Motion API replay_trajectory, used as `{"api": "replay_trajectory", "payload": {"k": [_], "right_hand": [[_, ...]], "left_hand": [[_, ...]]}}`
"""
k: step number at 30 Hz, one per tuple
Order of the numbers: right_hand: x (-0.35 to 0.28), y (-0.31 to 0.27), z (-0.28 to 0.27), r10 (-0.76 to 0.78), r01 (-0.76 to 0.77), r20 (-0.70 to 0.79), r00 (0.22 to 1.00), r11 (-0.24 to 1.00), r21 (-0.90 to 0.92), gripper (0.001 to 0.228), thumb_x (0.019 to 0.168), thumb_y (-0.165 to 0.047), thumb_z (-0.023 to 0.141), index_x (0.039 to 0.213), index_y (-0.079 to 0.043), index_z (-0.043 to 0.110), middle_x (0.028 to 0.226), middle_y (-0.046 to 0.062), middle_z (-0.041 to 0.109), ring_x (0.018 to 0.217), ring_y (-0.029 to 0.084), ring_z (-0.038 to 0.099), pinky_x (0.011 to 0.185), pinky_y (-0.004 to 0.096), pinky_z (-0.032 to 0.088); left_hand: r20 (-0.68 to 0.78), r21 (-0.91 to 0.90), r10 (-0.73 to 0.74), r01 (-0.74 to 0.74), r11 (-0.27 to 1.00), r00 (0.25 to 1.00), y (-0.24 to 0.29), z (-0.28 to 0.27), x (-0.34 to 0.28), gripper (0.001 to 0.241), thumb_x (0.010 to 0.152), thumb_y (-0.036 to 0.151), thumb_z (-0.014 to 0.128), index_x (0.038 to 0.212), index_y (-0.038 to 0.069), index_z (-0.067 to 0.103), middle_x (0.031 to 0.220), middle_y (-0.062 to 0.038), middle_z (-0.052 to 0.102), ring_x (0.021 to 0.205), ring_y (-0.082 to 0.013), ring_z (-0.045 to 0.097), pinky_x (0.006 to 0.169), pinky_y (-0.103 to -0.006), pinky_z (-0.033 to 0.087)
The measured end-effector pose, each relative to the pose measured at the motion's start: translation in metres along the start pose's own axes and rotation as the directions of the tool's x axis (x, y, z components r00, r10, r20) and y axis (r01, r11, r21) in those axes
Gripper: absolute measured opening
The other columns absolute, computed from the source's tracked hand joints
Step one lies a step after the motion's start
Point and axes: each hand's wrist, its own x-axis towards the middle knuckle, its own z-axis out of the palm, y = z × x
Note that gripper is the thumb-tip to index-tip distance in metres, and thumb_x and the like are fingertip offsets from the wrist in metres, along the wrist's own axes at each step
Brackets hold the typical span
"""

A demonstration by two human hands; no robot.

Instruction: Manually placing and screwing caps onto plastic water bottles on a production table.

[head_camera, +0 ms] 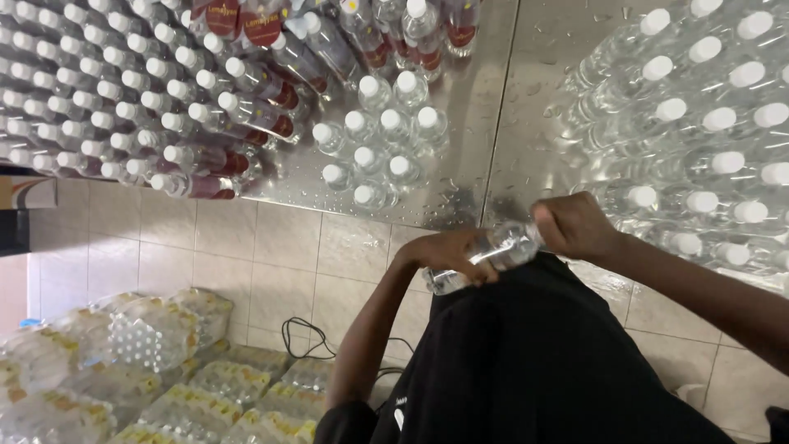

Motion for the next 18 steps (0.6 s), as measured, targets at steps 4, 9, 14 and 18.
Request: {"api": "replay_trajectory", "payload": {"k": [4, 9, 14, 18], "right_hand": [[0.009, 0.043, 0.058, 0.777, -0.863, 0.419, 0.47, 0.504, 0.033, 0.077, 0.103, -0.058, 0.039, 0.066, 0.005, 0.066, 0.074, 0.033, 0.072, 0.082, 0.051, 0.073, 0.073, 0.059, 0.049], [0.037, 0.053, 0.072, 0.736, -0.871, 0.524, 0.429, 0.49, 0.025, 0.065, 0.108, -0.048, 0.036, 0.056, -0.013, 0.054, 0.046, 0.005, 0.045, 0.038, 0.02, 0.04, 0.043, 0.041, 0.033], [0.051, 0.071, 0.079, 0.739, -0.878, 0.575, 0.35, 0.472, -0.072, 0.07, 0.102, -0.062, 0.042, 0.064, -0.006, 0.056, 0.056, 0.016, 0.058, 0.049, 0.029, 0.056, 0.049, 0.045, 0.042], [0.104, -0.021, 0.014, 0.69, -0.77, 0.485, 0.537, 0.636, -0.052, 0.047, 0.113, -0.048, 0.04, 0.099, -0.007, 0.058, 0.076, 0.025, 0.065, 0.068, 0.041, 0.068, 0.069, 0.053, 0.05]], "left_hand": [[-0.487, 0.503, -0.197, 0.457, 0.733, 0.851, -0.045, 0.027, 0.021, 0.084, 0.082, 0.058, 0.083, 0.146, 0.012, 0.052, 0.113, -0.02, 0.08, 0.104, -0.0398, 0.08, 0.083, -0.0549, 0.064], [-0.686, 0.716, 0.278, 0.554, 0.426, 0.673, -0.126, 0.048, 0.043, 0.1, 0.072, 0.039, 0.099, 0.152, 0.006, 0.05, 0.099, -0.013, 0.067, 0.086, -0.0328, 0.075, 0.072, -0.0476, 0.064], [-0.629, 0.737, 0.609, 0.62, 0.269, 0.484, -0.145, 0.039, 0.045, 0.041, 0.103, 0.016, 0.067, 0.144, 0.008, 0.065, 0.103, -0.011, 0.066, 0.089, -0.0267, 0.071, 0.077, -0.0424, 0.062], [-0.695, 0.708, 0.565, 0.562, 0.428, 0.444, -0.161, 0.022, 0.061, 0.075, 0.083, 0.028, 0.092, 0.148, 0.008, 0.061, 0.115, -0.013, 0.069, 0.103, -0.0295, 0.073, 0.093, -0.0454, 0.06]]}}
